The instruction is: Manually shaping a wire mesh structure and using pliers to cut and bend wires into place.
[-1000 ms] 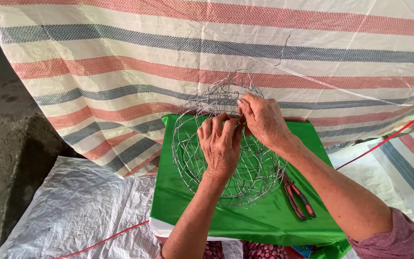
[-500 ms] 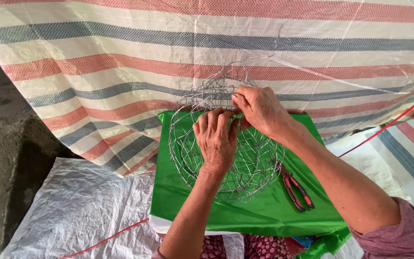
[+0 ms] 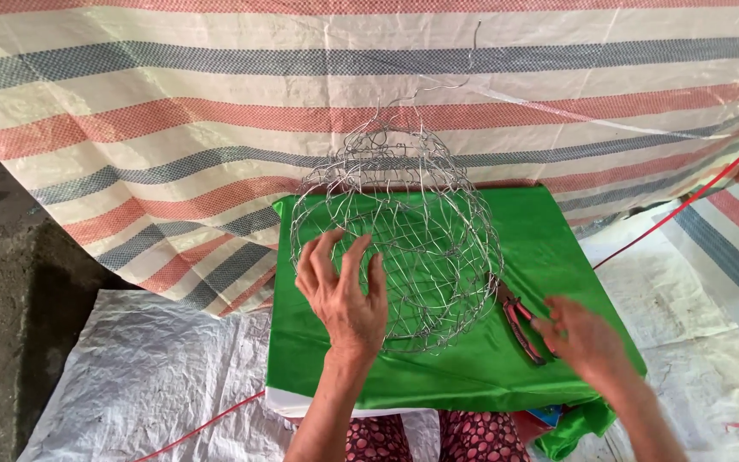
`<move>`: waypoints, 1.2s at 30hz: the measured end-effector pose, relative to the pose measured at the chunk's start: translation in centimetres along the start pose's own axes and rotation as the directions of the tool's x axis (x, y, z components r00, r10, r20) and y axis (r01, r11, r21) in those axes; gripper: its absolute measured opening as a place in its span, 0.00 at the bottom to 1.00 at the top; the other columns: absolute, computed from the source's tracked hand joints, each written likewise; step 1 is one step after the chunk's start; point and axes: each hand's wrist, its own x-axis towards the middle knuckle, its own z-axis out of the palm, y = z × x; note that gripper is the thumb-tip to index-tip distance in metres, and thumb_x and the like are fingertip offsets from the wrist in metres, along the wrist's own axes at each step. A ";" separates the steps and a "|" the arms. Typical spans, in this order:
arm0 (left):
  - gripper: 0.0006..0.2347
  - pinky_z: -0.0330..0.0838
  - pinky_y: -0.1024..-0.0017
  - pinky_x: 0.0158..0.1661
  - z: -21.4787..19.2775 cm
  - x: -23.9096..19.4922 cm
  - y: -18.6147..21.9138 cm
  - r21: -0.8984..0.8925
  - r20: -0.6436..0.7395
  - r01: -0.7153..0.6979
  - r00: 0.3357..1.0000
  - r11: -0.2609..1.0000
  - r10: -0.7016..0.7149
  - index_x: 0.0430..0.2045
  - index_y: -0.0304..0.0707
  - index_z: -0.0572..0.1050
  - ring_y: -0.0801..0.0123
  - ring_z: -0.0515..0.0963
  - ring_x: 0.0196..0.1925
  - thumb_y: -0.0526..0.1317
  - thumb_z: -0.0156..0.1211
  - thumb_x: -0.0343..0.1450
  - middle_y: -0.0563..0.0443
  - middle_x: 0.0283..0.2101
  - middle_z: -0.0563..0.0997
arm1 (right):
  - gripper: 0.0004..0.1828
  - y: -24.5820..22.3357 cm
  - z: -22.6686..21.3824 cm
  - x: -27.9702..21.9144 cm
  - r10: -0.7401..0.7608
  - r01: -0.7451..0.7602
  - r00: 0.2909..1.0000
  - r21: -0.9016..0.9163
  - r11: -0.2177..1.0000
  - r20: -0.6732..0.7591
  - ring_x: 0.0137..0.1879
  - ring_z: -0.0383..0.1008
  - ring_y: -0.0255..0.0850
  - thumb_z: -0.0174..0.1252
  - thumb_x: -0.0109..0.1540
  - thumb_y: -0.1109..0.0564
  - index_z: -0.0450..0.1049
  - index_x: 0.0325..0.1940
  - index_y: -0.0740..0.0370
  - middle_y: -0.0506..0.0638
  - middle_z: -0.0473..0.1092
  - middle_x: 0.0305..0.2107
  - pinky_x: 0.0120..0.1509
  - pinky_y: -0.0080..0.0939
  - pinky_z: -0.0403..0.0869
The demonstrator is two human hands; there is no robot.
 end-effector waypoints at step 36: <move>0.08 0.55 0.45 0.61 4.1 2.2 1.2 0.035 0.034 -0.066 0.997 0.997 0.065 0.38 0.42 0.82 0.42 0.56 0.71 0.37 0.65 0.67 0.38 0.66 0.62 | 0.35 7.9 13.2 4.6 0.278 -0.161 0.945 0.494 0.854 -0.173 0.40 0.80 0.52 0.50 0.65 0.39 0.69 0.69 0.61 0.57 0.80 0.37 0.47 0.46 0.73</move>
